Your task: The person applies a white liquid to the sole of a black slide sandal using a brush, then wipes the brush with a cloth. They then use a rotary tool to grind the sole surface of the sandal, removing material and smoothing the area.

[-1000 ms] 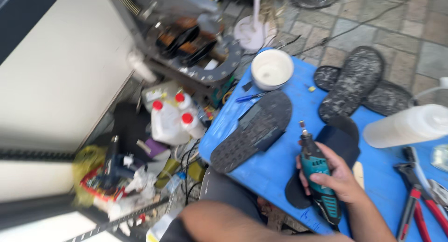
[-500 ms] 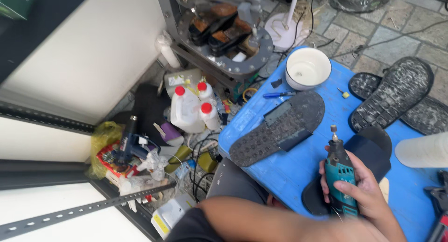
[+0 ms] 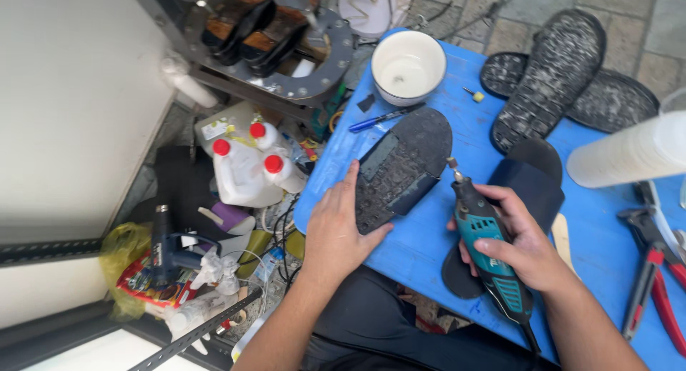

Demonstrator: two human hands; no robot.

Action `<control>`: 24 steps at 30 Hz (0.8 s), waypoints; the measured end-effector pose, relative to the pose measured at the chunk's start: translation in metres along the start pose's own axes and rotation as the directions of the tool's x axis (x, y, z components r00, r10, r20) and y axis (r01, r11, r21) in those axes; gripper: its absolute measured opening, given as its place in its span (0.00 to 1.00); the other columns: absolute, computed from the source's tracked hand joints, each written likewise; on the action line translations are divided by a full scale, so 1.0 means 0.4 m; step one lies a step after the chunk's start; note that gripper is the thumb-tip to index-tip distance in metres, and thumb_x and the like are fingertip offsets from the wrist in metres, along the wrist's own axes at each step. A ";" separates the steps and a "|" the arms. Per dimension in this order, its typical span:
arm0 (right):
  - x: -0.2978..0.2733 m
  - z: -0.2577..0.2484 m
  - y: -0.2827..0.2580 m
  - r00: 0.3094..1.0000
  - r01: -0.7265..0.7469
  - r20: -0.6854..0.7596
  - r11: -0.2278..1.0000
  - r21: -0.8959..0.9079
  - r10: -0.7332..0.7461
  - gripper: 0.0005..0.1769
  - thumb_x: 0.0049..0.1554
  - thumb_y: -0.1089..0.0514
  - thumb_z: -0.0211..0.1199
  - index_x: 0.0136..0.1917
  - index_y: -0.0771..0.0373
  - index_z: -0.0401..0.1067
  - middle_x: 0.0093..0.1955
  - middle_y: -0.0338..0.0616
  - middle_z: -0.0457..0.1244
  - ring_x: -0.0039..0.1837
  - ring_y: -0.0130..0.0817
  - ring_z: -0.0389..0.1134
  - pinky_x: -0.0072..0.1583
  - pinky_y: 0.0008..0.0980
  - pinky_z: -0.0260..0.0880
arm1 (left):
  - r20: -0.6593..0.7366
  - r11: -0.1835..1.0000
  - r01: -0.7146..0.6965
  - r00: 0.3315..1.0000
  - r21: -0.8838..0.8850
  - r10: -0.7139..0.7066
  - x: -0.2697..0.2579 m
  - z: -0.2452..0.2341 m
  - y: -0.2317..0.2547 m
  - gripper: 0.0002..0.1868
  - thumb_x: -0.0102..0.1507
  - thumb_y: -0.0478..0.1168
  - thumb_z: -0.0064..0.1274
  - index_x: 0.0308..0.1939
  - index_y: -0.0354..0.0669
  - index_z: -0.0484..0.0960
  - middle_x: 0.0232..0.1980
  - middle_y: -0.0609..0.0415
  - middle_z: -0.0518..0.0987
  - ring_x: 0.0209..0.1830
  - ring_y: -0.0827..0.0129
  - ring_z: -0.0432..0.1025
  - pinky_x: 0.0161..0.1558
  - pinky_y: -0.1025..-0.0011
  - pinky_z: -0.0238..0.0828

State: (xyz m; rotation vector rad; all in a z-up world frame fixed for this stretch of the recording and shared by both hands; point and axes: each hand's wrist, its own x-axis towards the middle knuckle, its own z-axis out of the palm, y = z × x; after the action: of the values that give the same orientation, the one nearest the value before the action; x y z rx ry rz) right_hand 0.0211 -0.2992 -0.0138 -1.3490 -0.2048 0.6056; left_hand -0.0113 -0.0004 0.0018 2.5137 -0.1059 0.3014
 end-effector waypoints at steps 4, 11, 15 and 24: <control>-0.011 0.021 -0.030 0.999 -0.023 -0.035 0.991 -0.130 0.018 0.43 0.52 0.63 0.68 0.78 0.58 0.57 0.63 0.54 0.67 0.50 0.37 0.72 0.51 0.36 0.76 | 0.056 0.999 0.041 0.998 0.006 -0.041 0.005 0.020 0.007 0.65 0.44 0.57 0.74 0.80 0.50 0.55 0.48 0.49 0.76 0.44 0.54 0.75 0.44 0.62 0.75; -0.003 0.039 -0.090 0.995 -0.013 -0.092 0.842 -0.540 -0.043 0.41 0.50 0.58 0.73 0.75 0.57 0.65 0.62 0.42 0.68 0.60 0.26 0.67 0.61 0.29 0.67 | 0.035 0.993 0.091 0.995 0.070 -0.094 0.001 0.044 0.036 0.63 0.47 0.57 0.73 0.80 0.53 0.52 0.44 0.47 0.73 0.37 0.54 0.75 0.36 0.61 0.74; -0.003 0.055 -0.097 0.992 0.001 -0.106 0.858 -0.514 -0.065 0.40 0.50 0.58 0.72 0.75 0.58 0.65 0.63 0.42 0.68 0.61 0.27 0.67 0.62 0.29 0.67 | 0.038 0.991 0.113 0.993 0.073 -0.116 0.003 0.051 0.037 0.64 0.47 0.57 0.73 0.80 0.54 0.52 0.43 0.48 0.73 0.37 0.55 0.75 0.35 0.61 0.75; 0.007 0.057 -0.088 0.987 -0.055 -0.155 0.817 -0.575 -0.043 0.39 0.49 0.57 0.72 0.74 0.56 0.67 0.60 0.41 0.69 0.58 0.26 0.69 0.58 0.28 0.68 | 0.081 0.987 0.141 0.986 0.073 -0.147 0.009 0.053 0.029 0.64 0.47 0.58 0.73 0.80 0.53 0.53 0.44 0.50 0.75 0.36 0.58 0.76 0.34 0.64 0.76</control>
State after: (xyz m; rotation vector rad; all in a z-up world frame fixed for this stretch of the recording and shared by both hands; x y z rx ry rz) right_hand 0.0227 -0.2816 0.0244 -1.9860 -0.2653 0.4469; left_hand -0.0055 -0.0222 -0.0078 2.5844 0.0525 0.1401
